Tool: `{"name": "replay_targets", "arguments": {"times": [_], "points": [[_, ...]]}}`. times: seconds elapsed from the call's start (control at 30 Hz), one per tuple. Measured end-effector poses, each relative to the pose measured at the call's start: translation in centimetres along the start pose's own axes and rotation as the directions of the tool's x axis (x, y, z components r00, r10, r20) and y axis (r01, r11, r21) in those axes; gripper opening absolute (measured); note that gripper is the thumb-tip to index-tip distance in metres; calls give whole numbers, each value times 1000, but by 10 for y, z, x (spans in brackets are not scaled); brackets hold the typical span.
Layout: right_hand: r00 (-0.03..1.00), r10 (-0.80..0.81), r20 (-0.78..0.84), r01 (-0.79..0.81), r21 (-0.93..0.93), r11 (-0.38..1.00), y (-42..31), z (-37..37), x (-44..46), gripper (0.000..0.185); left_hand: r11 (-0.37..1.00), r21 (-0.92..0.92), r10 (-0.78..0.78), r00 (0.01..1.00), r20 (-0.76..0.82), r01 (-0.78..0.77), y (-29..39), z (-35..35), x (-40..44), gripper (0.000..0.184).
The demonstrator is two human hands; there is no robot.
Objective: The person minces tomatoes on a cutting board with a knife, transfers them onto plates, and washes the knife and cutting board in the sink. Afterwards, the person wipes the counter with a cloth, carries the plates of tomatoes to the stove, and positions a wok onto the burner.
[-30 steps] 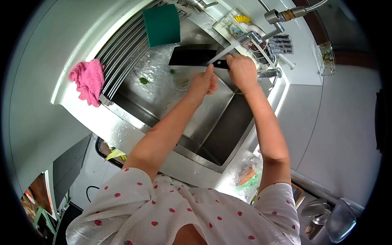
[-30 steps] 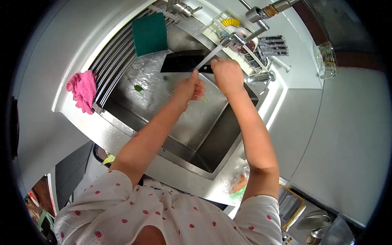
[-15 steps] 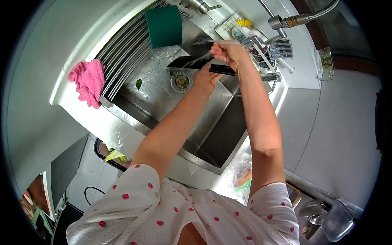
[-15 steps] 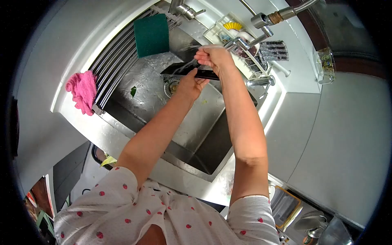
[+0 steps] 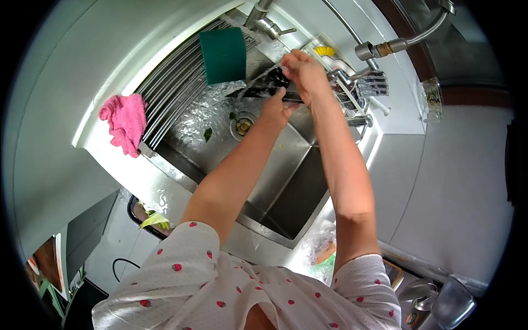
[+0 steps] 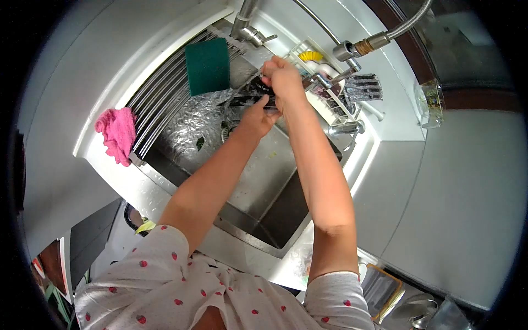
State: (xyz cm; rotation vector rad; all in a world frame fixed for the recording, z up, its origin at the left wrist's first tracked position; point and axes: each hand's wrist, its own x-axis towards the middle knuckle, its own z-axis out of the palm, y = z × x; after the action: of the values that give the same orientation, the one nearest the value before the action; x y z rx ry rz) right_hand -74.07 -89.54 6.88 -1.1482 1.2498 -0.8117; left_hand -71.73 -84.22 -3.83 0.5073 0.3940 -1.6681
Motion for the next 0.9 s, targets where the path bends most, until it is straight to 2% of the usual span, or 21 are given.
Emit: {"name": "replay_targets", "arguments": {"times": [0.03,0.07,0.13,0.17,0.27,0.3,0.4,0.43,0.53,0.57,0.63,0.7,0.77,0.8,0.83,0.9], "points": [[1000,-31,-5,31,-58,998,-4,0,12,33,998,-36,-51,999,4,51,3,-2,-6,31],[998,-58,-8,57,-117,992,-5,3,21,33,996,3,-87,996,-9,87,5,-5,-11,29],[968,-164,-192,143,-119,983,-12,21,26,32,984,70,-161,986,-45,164,6,-13,-20,27],[977,-150,-149,113,-230,966,-16,19,35,33,980,115,-166,986,17,163,5,-19,-27,23],[969,-134,-208,85,-230,969,-28,37,41,34,959,190,-234,967,102,212,7,-30,-51,22],[976,-123,-179,75,-254,964,-31,37,43,43,952,213,-244,965,96,220,8,-30,-61,21],[980,-158,-125,128,-221,967,-35,43,35,52,935,293,-258,950,174,200,13,-42,-79,21],[987,-143,-74,123,-221,968,-36,46,32,58,926,321,-258,953,157,197,14,-44,-84,21],[988,-135,75,149,-224,963,-26,37,4,55,897,393,-269,956,118,203,19,-50,-101,21],[992,-71,103,98,-293,951,-27,29,-12,48,892,404,-272,955,115,205,21,-50,-107,20],[972,-128,196,223,-610,760,-27,15,-58,41,876,430,-292,951,107,220,26,-51,-123,20],[926,-277,255,372,-731,572,-13,-8,-113,42,856,459,-320,941,109,238,30,-48,-138,21],[990,-36,137,131,-797,590,-25,-11,-179,42,854,463,-330,935,131,237,26,-47,-151,24],[990,-20,138,125,-819,561,-23,-14,-205,44,856,461,-332,933,139,235,23,-48,-158,25],[997,-29,68,73,-834,546,-24,-8,-232,44,856,449,-362,917,169,255,23,-47,-167,25],[1000,-19,3,15,-734,679,-19,-5,-263,45,863,425,-383,903,195,274,22,-45,-181,24]]}}
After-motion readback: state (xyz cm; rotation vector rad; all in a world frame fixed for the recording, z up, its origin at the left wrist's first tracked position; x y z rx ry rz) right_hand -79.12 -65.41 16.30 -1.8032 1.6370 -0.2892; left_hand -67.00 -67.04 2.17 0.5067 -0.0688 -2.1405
